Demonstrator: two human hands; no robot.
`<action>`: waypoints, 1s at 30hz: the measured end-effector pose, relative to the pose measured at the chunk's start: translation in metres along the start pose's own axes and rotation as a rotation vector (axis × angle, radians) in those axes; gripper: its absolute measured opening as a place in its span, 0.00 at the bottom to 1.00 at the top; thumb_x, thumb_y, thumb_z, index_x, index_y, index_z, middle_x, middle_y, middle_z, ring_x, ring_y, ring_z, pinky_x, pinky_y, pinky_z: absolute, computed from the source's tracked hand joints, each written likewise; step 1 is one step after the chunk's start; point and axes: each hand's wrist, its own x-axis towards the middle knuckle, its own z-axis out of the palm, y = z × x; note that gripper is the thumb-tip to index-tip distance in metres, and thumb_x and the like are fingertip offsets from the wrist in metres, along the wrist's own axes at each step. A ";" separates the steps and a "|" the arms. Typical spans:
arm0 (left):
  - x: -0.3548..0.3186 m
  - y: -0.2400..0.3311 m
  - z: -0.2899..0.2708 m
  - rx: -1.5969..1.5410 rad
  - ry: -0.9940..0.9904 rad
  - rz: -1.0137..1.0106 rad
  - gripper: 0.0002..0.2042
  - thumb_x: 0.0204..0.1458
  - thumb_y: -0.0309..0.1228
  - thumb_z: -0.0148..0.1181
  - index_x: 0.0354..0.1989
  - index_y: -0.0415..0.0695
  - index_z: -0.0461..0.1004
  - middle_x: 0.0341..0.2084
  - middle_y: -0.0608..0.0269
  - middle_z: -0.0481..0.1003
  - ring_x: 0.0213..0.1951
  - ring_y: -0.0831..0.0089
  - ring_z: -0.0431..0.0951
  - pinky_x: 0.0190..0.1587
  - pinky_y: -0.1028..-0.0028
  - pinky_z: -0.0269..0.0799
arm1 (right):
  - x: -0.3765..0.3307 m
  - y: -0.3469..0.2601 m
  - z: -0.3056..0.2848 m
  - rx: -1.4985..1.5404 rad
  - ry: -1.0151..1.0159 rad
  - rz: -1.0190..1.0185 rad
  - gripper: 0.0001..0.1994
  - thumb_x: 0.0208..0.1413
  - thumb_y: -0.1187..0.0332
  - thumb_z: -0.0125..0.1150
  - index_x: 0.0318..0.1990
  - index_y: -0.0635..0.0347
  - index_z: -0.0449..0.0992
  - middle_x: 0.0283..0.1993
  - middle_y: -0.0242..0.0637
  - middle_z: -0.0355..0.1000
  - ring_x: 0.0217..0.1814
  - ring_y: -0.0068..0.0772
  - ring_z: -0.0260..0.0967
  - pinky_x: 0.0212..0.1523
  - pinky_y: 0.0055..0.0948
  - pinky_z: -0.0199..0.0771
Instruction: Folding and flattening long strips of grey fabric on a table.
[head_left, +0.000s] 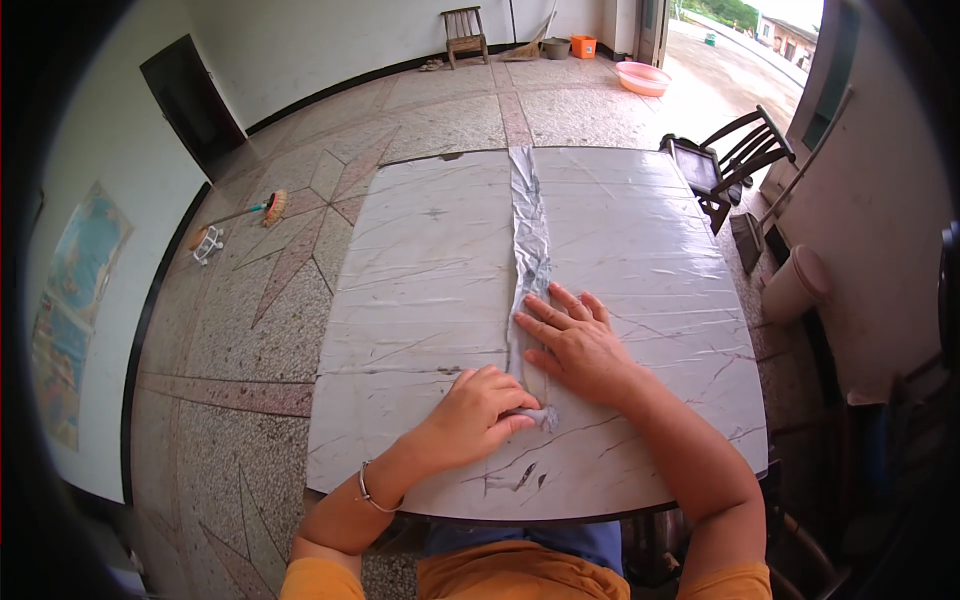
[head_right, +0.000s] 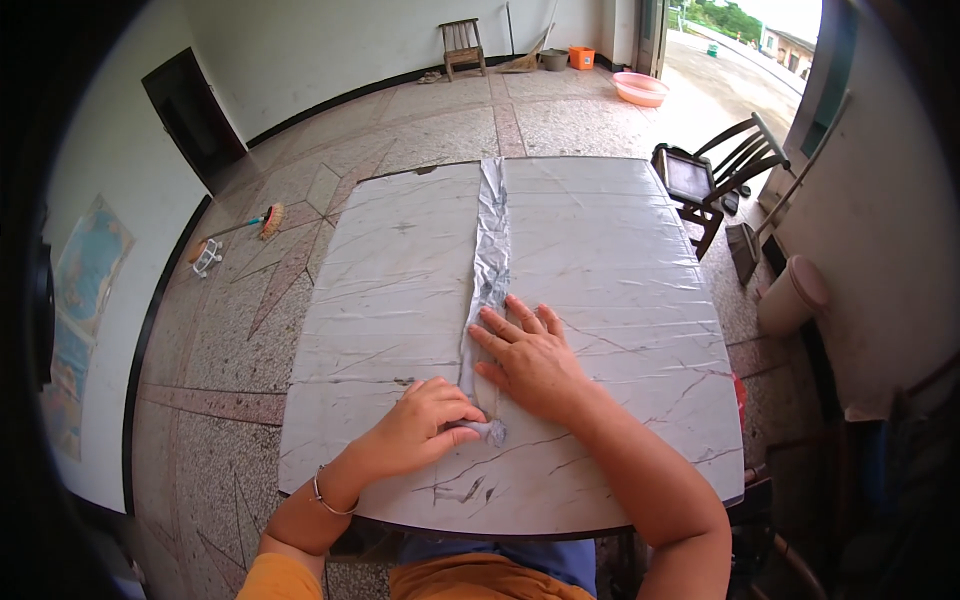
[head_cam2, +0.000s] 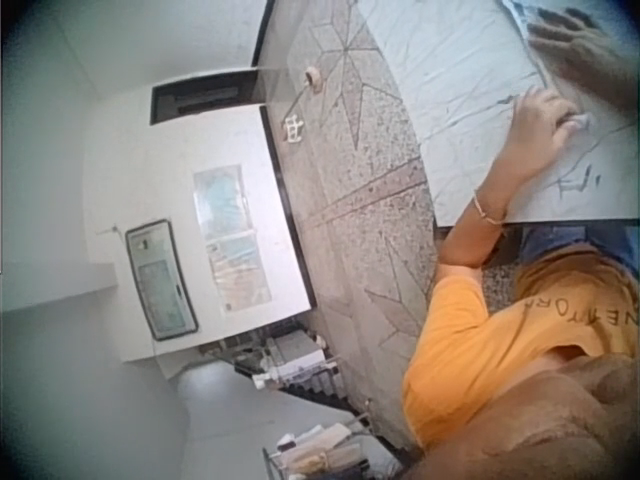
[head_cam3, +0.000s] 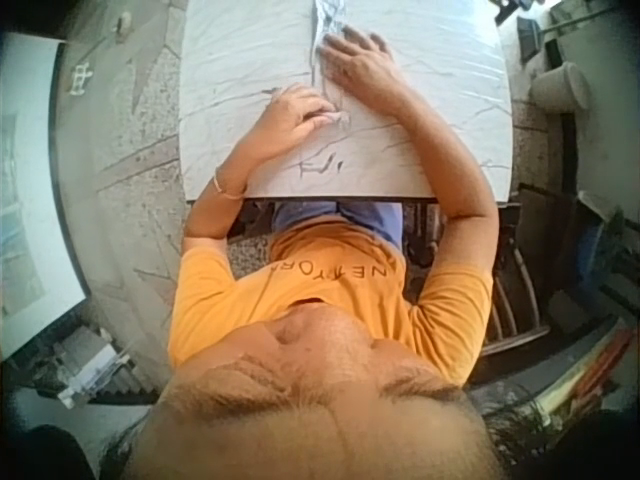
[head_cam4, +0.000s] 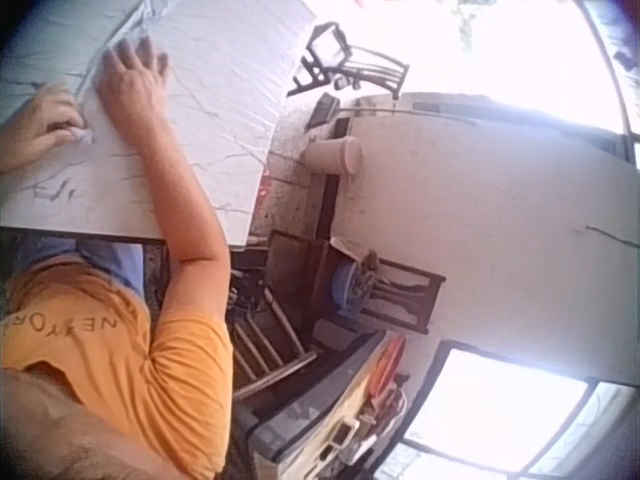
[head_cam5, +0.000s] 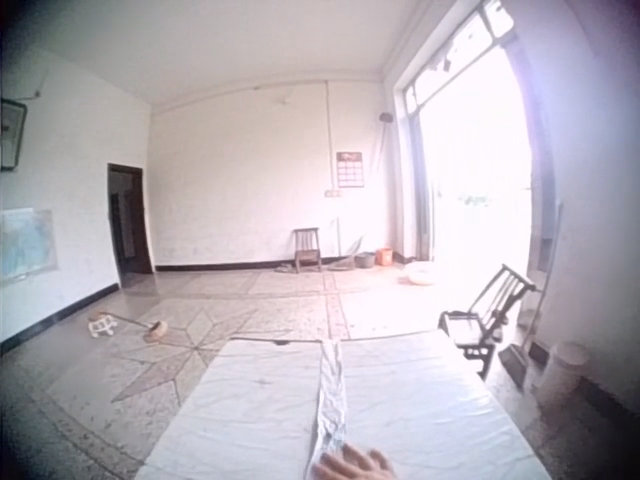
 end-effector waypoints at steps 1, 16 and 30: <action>-0.001 0.000 0.000 -0.057 -0.047 -0.025 0.10 0.50 0.31 0.67 0.40 0.45 0.80 0.38 0.64 0.76 0.46 0.65 0.72 0.52 0.66 0.64 | 0.000 -0.001 0.000 0.014 -0.008 0.004 0.25 0.64 0.52 0.54 0.67 0.45 0.68 0.73 0.35 0.59 0.80 0.44 0.42 0.75 0.52 0.36; 0.002 0.014 0.005 0.151 0.200 0.119 0.11 0.46 0.29 0.70 0.39 0.45 0.79 0.36 0.63 0.76 0.42 0.63 0.74 0.48 0.64 0.66 | -0.001 0.000 0.001 -0.015 0.009 -0.006 0.25 0.65 0.50 0.52 0.66 0.46 0.69 0.72 0.34 0.60 0.79 0.46 0.44 0.75 0.52 0.38; 0.006 0.012 0.006 -0.046 0.119 -0.076 0.06 0.53 0.30 0.65 0.35 0.43 0.79 0.33 0.63 0.74 0.43 0.62 0.72 0.49 0.65 0.67 | -0.001 0.002 0.000 -0.020 0.020 -0.016 0.25 0.65 0.51 0.53 0.66 0.46 0.69 0.72 0.35 0.61 0.79 0.47 0.45 0.75 0.53 0.38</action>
